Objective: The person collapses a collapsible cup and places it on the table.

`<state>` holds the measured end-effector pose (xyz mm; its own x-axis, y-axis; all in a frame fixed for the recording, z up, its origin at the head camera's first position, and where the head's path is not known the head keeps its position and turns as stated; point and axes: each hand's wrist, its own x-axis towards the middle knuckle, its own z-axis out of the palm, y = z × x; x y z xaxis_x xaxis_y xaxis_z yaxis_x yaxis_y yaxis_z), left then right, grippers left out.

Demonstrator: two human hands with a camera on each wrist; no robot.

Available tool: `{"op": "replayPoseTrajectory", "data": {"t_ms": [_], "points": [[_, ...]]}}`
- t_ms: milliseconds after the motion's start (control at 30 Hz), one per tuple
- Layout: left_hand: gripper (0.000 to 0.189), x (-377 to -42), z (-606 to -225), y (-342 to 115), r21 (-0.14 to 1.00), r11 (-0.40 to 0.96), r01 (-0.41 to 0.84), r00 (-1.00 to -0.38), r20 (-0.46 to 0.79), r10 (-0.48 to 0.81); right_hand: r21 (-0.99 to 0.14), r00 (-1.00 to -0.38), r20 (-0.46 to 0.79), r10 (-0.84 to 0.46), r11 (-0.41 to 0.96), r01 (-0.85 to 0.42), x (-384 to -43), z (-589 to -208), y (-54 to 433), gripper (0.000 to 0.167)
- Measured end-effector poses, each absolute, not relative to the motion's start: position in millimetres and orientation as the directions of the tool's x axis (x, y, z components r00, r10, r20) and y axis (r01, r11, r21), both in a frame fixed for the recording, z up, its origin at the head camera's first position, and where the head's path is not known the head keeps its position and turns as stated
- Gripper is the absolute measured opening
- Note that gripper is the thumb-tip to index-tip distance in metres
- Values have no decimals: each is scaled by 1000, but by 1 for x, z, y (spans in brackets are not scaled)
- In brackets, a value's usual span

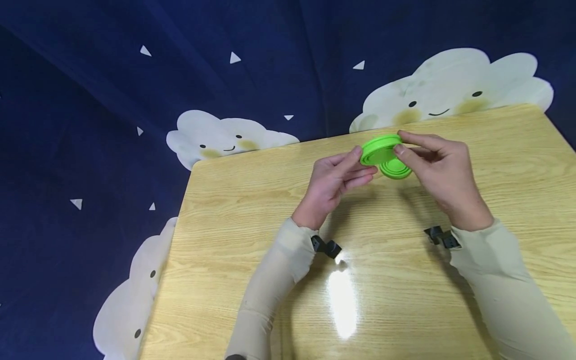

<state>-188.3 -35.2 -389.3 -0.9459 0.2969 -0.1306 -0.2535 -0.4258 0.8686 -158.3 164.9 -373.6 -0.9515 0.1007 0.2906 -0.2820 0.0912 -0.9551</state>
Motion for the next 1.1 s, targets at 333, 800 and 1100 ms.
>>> {"op": "replayPoseTrajectory", "data": {"t_ms": [333,800,1100], "points": [[42,-181,-388,-19,955,-108,278,-954,287,83,-958,-952,286,111,40,-283,-157,-372,171,51],[58,-182,-383,-22,873,55,484,-864,468,184,-957,-964,246,97,185,-225,-156,-370,176,63],[51,-187,-384,-37,867,132,480,-875,464,135,-952,-970,240,29,203,-230,-162,-377,163,60]]}}
